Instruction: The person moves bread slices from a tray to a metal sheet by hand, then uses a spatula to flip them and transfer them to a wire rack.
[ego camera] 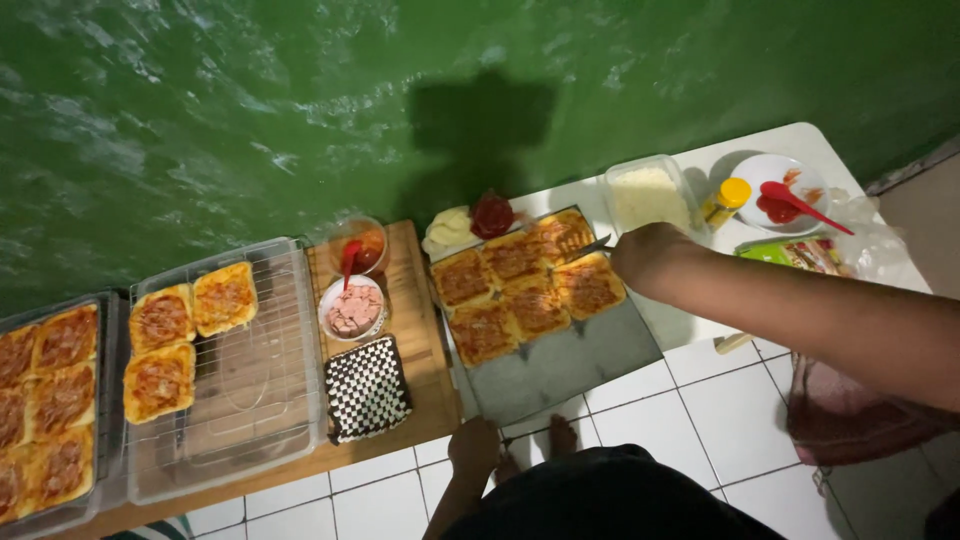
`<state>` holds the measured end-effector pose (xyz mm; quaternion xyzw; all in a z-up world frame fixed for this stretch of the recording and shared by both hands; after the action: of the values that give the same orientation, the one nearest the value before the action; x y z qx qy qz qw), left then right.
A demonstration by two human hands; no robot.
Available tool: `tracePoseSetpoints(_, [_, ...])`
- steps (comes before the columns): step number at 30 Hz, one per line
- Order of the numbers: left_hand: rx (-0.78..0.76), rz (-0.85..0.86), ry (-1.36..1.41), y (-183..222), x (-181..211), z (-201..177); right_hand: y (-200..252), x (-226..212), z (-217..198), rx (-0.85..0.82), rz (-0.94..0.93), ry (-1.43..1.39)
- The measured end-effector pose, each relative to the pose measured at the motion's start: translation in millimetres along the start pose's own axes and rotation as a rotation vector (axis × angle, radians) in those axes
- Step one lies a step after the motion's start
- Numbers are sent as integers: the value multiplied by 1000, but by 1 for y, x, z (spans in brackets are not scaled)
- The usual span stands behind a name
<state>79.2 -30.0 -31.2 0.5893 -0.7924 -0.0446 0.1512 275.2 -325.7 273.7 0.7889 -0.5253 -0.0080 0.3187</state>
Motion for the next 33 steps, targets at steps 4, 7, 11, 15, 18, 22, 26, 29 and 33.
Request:
tracePoseSetpoints(4, [6, -17, -37, 0, -1, 0, -4, -4, -4, -7, 25, -72])
tracePoseSetpoints(7, [-44, -126, -23, 4, -2, -11, -7, -4, -9, -34, 49, -88])
tracePoseSetpoints(11, [82, 22, -57, 1, 5, -5, -12, 4, -13, -37, 57, -121])
tracePoseSetpoints(15, [-86, -42, -48, 5, 4, -8, -13, -10, -15, -16, 7, -114])
tracePoseSetpoints(18, [-102, -36, -42, 2, 3, -9, -8, -25, -26, -12, -29, -61])
tracePoseSetpoints(22, [-63, -39, -35, 1, 1, -5, 5, -37, -45, -8, -76, 6])
tracePoseSetpoints(26, [-157, -111, -20, 6, 2, -16, -3, -32, -30, -57, -73, 43])
tracePoseSetpoints(29, [-52, -36, 4, -4, 1, -6, -10, -22, -15, -77, -12, 51])
tracePoseSetpoints(33, [-29, -59, -25, -4, -3, 1, -10, -12, -11, -30, 40, 40])
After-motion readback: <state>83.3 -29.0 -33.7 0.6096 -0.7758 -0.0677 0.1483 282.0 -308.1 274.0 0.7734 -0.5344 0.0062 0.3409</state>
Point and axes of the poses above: each hand's wrist, its own y-axis away from the middle knuckle, its own z-axis out of the palm, x = y × z, the point moved 9 cm from there along -y, towards the middle knuckle, and after that the axes turned 9 degrees about x, right-handed, at the moved point
